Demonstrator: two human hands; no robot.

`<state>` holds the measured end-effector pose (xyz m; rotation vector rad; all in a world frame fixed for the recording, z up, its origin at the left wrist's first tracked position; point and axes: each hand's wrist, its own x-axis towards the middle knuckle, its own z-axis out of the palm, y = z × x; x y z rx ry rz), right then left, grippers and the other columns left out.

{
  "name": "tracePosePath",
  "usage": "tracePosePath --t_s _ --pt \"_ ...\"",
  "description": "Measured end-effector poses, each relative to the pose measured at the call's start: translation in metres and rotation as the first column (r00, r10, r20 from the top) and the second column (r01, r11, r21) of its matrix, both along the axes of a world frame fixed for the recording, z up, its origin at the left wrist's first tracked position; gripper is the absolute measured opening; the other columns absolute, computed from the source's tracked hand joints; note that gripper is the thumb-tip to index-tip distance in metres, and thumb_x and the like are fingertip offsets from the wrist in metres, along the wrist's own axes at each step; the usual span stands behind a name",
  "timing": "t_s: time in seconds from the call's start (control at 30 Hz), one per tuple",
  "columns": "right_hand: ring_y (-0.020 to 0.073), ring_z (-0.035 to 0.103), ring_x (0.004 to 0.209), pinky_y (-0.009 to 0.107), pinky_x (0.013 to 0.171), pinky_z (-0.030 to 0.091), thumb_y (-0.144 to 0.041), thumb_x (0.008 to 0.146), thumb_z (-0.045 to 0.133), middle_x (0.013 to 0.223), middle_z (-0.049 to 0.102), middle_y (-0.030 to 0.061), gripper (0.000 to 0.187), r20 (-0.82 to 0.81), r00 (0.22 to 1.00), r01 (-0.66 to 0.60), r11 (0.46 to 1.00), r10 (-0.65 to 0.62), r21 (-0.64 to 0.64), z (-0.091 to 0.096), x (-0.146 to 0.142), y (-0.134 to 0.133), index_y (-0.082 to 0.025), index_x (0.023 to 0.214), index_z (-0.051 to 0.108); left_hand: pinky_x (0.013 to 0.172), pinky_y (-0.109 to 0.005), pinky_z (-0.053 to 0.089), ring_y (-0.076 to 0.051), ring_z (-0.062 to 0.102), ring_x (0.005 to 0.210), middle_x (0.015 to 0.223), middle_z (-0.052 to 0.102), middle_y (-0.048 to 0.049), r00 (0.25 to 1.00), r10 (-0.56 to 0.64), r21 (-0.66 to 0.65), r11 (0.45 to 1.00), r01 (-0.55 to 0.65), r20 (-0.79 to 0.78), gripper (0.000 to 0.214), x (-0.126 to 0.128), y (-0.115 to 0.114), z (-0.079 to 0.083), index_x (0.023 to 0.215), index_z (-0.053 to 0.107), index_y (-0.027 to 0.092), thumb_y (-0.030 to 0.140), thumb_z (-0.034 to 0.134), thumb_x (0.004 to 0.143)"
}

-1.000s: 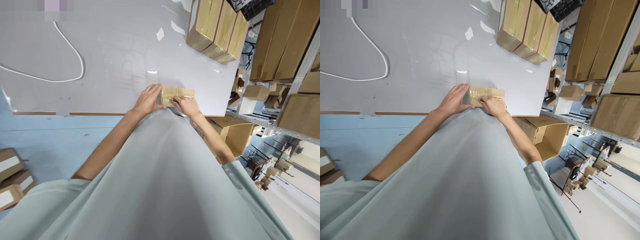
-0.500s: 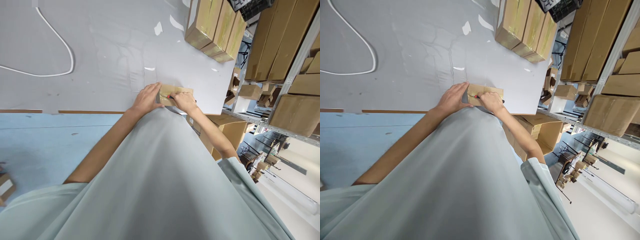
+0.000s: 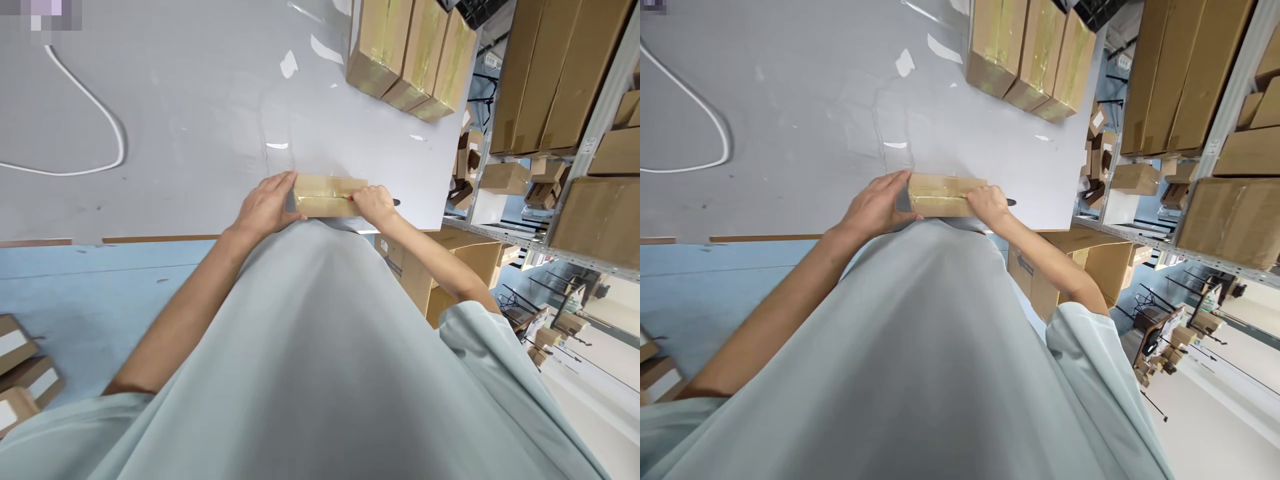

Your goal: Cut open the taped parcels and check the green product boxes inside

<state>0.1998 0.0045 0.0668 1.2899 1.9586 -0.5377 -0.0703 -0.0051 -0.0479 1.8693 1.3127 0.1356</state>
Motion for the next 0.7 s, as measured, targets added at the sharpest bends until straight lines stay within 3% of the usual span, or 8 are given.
tracePosePath --t_s 0.17,0.37,0.57,0.7 --pt "0.0351 0.081 0.126 0.043 0.100 0.055 -0.029 0.126 0.039 0.138 0.084 0.0254 0.046 0.059 0.984 0.165 0.982 -0.171 0.090 0.002 0.077 -0.021 -0.017 0.151 0.076 0.143 -0.068 0.040 -0.047 0.039 0.176 0.190 0.045 -0.0133 0.999 0.038 -0.034 0.999 -0.039 -0.025 0.119 0.000 -0.004 0.000 0.188 0.033 0.028 0.065 0.086 0.089" --pt "0.0353 0.078 0.130 0.042 0.100 0.051 -0.025 0.124 0.039 0.143 0.082 0.0247 0.046 -0.082 0.978 0.198 0.978 -0.192 0.066 -0.023 0.097 -0.017 -0.018 0.151 0.076 0.146 -0.073 0.032 -0.054 0.026 0.181 0.195 0.037 -0.0136 0.987 0.038 -0.030 0.999 -0.043 -0.153 0.134 0.025 0.005 0.014 0.188 0.034 0.020 0.089 0.081 0.083" --pt "0.0367 0.077 0.131 0.043 0.099 0.051 -0.036 0.126 0.042 0.147 0.081 0.0208 0.047 -0.266 0.945 0.202 0.979 -0.189 0.022 -0.047 0.128 -0.020 -0.022 0.158 0.074 0.139 -0.080 0.037 -0.059 0.024 0.180 0.194 0.027 -0.0296 0.910 -0.080 -0.038 0.997 0.071 -0.407 0.136 0.048 0.014 0.032 0.188 0.031 0.011 0.072 0.089 0.081" --pt "0.0356 0.077 0.132 0.042 0.097 0.052 -0.037 0.126 0.042 0.150 0.080 0.0190 0.047 -0.359 0.913 0.214 0.977 -0.192 0.023 -0.065 0.136 -0.023 -0.022 0.160 0.072 0.142 -0.083 0.022 -0.060 0.020 0.181 0.193 0.027 -0.0328 0.874 -0.140 -0.029 0.989 0.143 -0.464 0.141 0.075 0.014 0.038 0.189 0.026 0.015 0.063 0.097 0.077"
